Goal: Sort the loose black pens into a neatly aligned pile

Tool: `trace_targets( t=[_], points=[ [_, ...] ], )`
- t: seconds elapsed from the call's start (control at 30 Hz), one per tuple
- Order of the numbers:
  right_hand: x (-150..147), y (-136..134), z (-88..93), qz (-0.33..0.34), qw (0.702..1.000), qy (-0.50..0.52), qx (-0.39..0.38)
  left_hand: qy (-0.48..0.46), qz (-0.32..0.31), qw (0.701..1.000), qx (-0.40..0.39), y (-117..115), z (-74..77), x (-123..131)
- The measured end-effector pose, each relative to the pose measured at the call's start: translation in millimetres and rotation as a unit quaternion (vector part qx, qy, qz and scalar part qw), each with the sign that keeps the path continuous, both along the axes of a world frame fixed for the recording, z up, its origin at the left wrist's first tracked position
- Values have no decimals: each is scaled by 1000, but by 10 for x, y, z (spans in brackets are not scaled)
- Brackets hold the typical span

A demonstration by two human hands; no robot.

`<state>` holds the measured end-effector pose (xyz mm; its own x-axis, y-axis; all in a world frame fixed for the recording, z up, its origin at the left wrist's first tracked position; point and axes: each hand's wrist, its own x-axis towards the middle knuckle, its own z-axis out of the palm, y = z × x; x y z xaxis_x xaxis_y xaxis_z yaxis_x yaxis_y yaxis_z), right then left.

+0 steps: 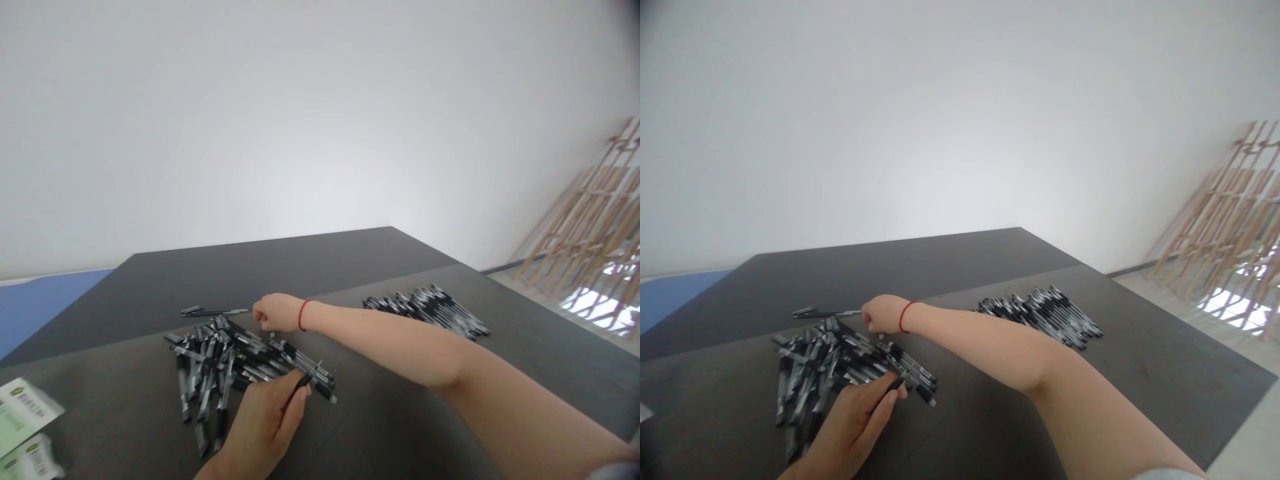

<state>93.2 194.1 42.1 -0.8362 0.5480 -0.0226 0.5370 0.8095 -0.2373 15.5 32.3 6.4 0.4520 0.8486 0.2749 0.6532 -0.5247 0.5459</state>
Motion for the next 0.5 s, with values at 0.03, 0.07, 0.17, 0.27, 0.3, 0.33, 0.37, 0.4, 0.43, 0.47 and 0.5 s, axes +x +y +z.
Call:
trace_targets(
  t=[0.03, 0.07, 0.17, 0.27, 0.3, 0.33, 0.37, 0.4, 0.43, 0.47, 0.5],
  points=[
    [120, -37, 17, -8, 999, 29, -15, -7, 9, 1000, -1, 4, 0, -4],
    [263, -96, 29, -19, 997, 63, -42, -13, 16, 1000, -1, 8, 0, -7],
    [754, -396, 16, -112, 903, 292, -294, -18, 26, 999, -2, 16, -3, -2],
    [1164, -758, -59, -175, 748, 446, -460, -8, 32, 999, -5, 19, -6, 16],
    [1253, -857, -87, -187, 722, 468, -474, -1, 34, 999, -9, 19, -8, 22],
    [1315, -938, -112, -194, 708, 483, -477, 6, 35, 999, -12, 18, -9, 27],
    [1351, -998, -133, -198, 702, 494, -473, 16, 33, 999, -16, 18, -11, 30],
    [1367, -1040, -150, -200, 701, 502, -466, 27, 29, 999, -20, 17, -12, 33],
    [1368, -1067, -162, -200, 702, 505, -460, 40, 26, 999, -22, 16, -12, 34],
    [1358, -1084, -172, -198, 706, 505, -455, 52, 24, 998, -24, 14, -12, 34],
    [1342, -1095, -180, -196, 712, 501, -452, 65, 24, 997, -25, 12, -11, 34]
  ],
)
